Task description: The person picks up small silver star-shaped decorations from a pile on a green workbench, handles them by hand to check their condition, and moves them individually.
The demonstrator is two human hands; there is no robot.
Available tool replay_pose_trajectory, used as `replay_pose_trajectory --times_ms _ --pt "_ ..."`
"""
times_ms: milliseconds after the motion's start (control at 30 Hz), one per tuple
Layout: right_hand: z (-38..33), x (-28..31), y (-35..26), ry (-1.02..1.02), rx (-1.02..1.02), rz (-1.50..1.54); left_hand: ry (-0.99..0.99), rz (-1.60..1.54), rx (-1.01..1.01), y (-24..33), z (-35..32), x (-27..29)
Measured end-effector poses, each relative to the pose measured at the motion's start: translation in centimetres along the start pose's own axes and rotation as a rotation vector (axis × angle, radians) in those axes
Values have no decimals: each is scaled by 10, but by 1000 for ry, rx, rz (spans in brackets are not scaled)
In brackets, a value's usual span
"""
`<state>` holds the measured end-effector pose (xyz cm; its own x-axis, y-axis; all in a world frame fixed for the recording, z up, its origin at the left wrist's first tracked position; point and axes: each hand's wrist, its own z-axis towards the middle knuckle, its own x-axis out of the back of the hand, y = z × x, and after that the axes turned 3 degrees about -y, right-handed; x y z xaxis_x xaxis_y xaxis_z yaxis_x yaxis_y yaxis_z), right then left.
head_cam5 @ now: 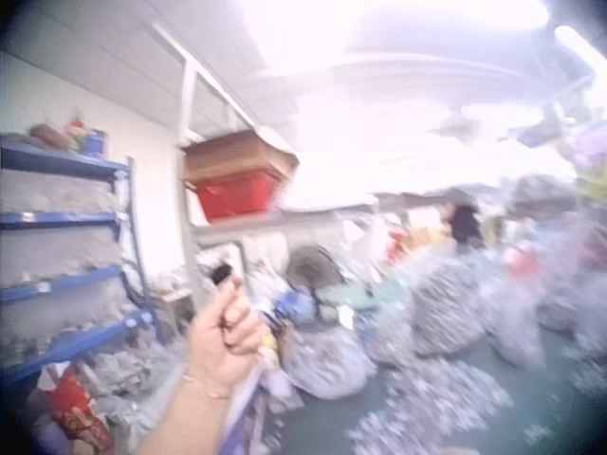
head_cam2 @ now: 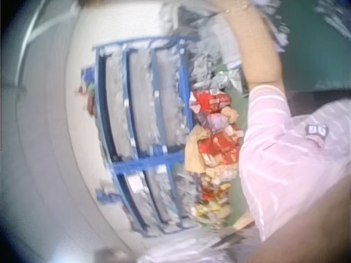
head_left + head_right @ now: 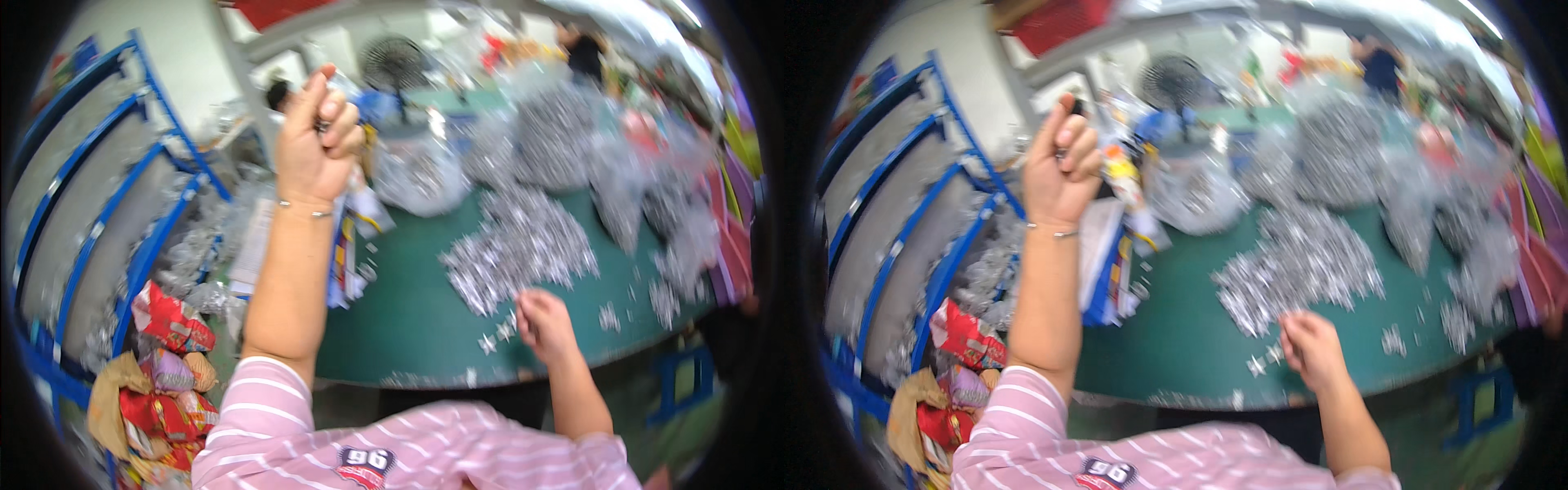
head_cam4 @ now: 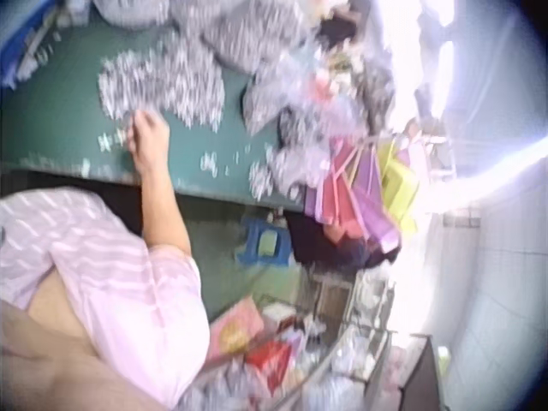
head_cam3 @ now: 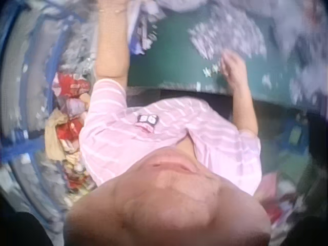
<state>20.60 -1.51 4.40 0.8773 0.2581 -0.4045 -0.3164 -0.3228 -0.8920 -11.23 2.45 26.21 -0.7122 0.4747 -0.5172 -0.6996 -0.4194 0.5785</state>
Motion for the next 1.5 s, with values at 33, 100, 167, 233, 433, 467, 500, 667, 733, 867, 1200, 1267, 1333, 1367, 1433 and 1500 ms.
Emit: replay_pose_trajectory --times_ms 33,100,167,233,433,467,500,667,733,867,1200,1267,1333,1367,1433,1500 --pt "-3 9 -1 24 57 -64 -51 80 113 -23 -8 3" --pt "-8 18 -2 116 138 -276 -42 384 378 -66 -45 4" --pt "-13 34 7 144 304 -606 -24 810 595 -101 -92 0" --pt "-30 51 14 160 364 -774 -165 1047 586 -130 -134 7" --pt "-26 46 30 159 462 -1058 -344 1275 773 -181 -189 10" --pt "-20 40 33 129 507 -1094 -385 1291 796 -184 -192 4" --pt "-14 34 35 98 553 -1129 -423 1309 782 -188 -197 1" --pt "-7 26 49 79 519 -1262 -318 1334 688 -194 -215 2" --pt "-10 28 43 28 506 -1075 -292 1342 662 -194 -219 3" --pt "-11 55 32 -204 98 151 -317 1387 548 -202 -226 10" --pt "15 26 32 173 394 -1188 408 -223 784 -186 -217 31" --pt "19 18 40 228 424 -1439 425 -299 786 -182 -217 38" --pt "24 29 42 147 438 -1155 393 -271 780 -179 -216 42" --pt "24 34 40 107 444 -1015 329 -143 836 -175 -213 47" --pt "23 47 27 46 206 -349 109 676 723 -183 -203 41" --pt "22 38 11 47 120 147 -70 1249 607 -190 -189 29"
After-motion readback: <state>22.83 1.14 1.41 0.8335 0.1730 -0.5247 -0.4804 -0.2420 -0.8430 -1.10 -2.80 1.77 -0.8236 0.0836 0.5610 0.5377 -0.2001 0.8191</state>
